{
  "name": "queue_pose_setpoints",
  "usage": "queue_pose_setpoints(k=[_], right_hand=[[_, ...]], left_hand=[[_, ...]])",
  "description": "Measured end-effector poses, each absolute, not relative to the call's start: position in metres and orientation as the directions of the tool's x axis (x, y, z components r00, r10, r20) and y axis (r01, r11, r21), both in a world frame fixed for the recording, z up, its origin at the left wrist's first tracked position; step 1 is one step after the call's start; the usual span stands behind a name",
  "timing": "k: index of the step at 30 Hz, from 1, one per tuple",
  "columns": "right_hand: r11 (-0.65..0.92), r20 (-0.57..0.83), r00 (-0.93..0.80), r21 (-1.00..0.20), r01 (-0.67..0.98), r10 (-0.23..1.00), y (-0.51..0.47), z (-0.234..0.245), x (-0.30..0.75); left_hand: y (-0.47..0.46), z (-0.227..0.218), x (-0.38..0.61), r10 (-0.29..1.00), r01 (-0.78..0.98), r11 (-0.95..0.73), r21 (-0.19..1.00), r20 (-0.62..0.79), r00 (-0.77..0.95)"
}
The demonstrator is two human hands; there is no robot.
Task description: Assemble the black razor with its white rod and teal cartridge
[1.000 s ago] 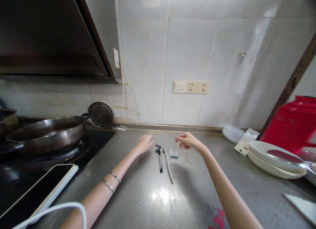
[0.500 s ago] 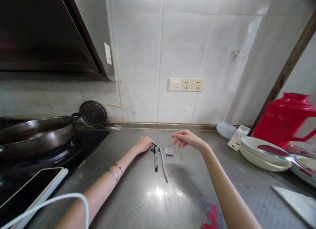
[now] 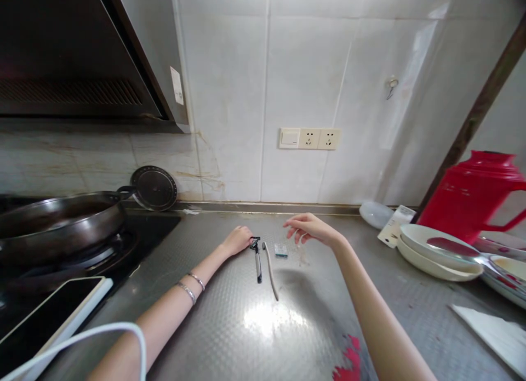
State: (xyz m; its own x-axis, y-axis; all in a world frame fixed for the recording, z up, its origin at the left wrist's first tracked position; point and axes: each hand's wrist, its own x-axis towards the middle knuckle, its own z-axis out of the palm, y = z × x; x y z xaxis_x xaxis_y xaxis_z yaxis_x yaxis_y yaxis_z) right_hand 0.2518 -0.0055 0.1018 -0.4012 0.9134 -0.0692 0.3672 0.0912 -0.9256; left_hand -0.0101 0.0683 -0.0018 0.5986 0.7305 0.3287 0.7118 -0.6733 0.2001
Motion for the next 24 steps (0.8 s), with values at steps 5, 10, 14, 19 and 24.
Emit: queue_pose_setpoints(k=[5,10,14,19,24], right_hand=[[0.108,-0.056,-0.364,-0.903,0.415,0.93,-0.006,0.103,0.249],[0.25,0.094,-0.316,-0.83,0.498,0.944,0.002,0.097,0.241],[0.366,0.183,-0.372,-0.776,0.514,0.91,0.006,0.091,0.231],[0.429,0.21,-0.433,-0.75,0.504,0.877,0.003,0.087,0.219],[0.465,0.225,-0.469,-0.735,0.493,0.854,0.002,0.084,0.212]], left_hand=[[0.069,0.014,-0.017,0.722,0.736,-0.661,0.148,0.394,0.569],[0.048,0.041,-0.009,0.632,0.629,-0.747,0.216,0.522,0.572],[0.021,0.052,0.004,0.578,0.533,-0.803,0.267,0.566,0.588],[0.004,0.054,0.007,0.561,0.48,-0.821,0.309,0.589,0.582],[0.002,0.051,0.004,0.592,0.547,-0.791,0.272,0.562,0.577]])
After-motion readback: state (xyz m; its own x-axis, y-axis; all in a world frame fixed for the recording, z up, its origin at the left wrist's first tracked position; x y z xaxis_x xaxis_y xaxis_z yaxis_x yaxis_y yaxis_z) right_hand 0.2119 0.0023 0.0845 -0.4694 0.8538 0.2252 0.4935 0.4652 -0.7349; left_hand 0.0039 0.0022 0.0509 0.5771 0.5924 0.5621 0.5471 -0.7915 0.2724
